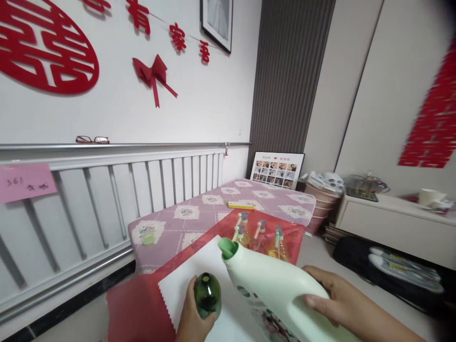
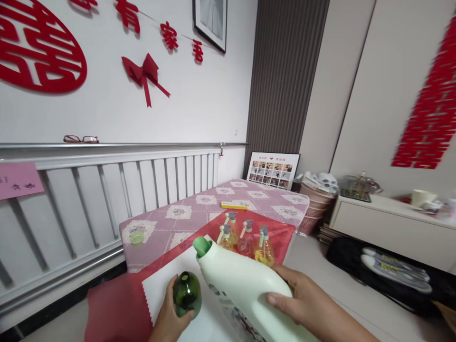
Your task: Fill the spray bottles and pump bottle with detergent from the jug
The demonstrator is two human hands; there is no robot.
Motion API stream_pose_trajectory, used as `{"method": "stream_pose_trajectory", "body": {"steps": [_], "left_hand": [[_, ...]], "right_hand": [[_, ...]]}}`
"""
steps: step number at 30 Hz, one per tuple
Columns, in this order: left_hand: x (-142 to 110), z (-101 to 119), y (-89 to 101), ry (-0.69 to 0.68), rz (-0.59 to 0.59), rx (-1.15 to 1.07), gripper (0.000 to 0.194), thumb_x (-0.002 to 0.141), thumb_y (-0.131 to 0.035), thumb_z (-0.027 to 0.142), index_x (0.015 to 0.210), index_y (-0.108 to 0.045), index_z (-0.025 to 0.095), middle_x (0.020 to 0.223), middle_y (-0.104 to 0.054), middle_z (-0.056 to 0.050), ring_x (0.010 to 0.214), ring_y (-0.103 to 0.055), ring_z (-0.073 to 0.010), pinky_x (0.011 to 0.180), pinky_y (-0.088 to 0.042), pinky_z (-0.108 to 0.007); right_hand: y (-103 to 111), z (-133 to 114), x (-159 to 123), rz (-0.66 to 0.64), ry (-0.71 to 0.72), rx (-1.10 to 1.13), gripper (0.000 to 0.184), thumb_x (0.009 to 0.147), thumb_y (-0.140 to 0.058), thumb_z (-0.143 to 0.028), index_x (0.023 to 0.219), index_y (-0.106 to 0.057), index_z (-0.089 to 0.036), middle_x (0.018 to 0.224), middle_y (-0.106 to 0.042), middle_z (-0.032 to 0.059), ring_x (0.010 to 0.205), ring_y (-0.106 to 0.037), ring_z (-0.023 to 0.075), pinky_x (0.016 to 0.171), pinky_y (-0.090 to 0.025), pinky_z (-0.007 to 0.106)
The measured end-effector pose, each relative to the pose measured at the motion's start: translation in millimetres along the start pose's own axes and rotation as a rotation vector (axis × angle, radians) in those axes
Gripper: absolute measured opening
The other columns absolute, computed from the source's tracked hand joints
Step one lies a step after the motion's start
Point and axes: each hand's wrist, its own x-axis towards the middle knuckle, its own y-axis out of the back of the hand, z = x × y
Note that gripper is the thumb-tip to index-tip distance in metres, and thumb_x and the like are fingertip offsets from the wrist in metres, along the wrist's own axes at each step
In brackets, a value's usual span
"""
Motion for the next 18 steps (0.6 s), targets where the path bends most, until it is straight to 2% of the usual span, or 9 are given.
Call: {"method": "stream_pose_trajectory", "body": {"steps": [3,6,9,13,16,18], "left_hand": [[17,2,5.7,-0.050,0.010,-0.022,0.095,0.059,-0.065,0.014,0.144,-0.023,0.019,0.155,-0.039,-0.017,0.142,-0.043,-0.0281,0.121,-0.032,-0.043],[32,4,12.3,-0.052,-0.025,-0.046,0.095,0.060,-0.065,0.014,0.145,-0.023,0.019,0.155,-0.038,-0.016,0.142,-0.042,-0.0273,0.120,-0.034,-0.042],[45,5,21.4,-0.049,-0.109,-0.066,0.097,0.059,-0.064,0.012,0.147,-0.022,0.019,0.156,-0.037,-0.015,0.145,-0.038,-0.0264,0.121,-0.032,-0.040],[53,0,30.8,-0.026,-0.249,-0.052,0.100,0.056,-0.065,0.011,0.147,-0.021,0.015,0.158,-0.034,-0.017,0.148,-0.032,-0.0281,0.124,-0.026,-0.042],[52,-6,31.7,-0.025,-0.266,-0.039,0.101,0.056,-0.064,0.012,0.147,-0.021,0.015,0.160,-0.032,-0.018,0.149,-0.031,-0.0289,0.124,-0.026,-0.043],[50,-9,30.1,-0.028,-0.245,-0.022,0.102,0.056,-0.064,0.012,0.148,-0.020,0.016,0.160,-0.032,-0.018,0.148,-0.032,-0.0291,0.124,-0.027,-0.044]], "right_hand": [[-4,-5,4,-0.043,-0.045,-0.016,0.055,0.072,-0.068,-0.063,0.107,-0.071,-0.020,0.077,-0.066,0.0023,0.065,-0.057,0.0174,0.049,-0.042,0.022],[-7,-15,10,-0.044,-0.106,-0.055,0.052,0.071,-0.069,-0.062,0.101,-0.073,-0.019,0.076,-0.065,0.0034,0.062,-0.056,0.0167,0.046,-0.040,0.022],[-7,-24,17,-0.044,-0.147,-0.105,0.048,0.074,-0.065,-0.065,0.092,-0.074,-0.021,0.073,-0.061,0.0024,0.056,-0.051,0.0138,0.041,-0.037,0.021],[-8,-36,27,-0.049,-0.167,-0.194,0.046,0.078,-0.059,-0.067,0.089,-0.075,-0.025,0.074,-0.064,0.0036,0.059,-0.056,0.0157,0.043,-0.042,0.021],[-11,-45,37,-0.012,-0.205,-0.270,0.048,0.076,-0.062,-0.066,0.098,-0.075,-0.026,0.083,-0.072,0.0070,0.061,-0.062,0.0197,0.040,-0.046,0.022],[-13,-50,44,0.103,-0.211,-0.318,0.048,0.069,-0.069,-0.064,0.095,-0.077,-0.024,0.085,-0.077,0.0084,0.061,-0.066,0.0226,0.040,-0.049,0.024]]}}
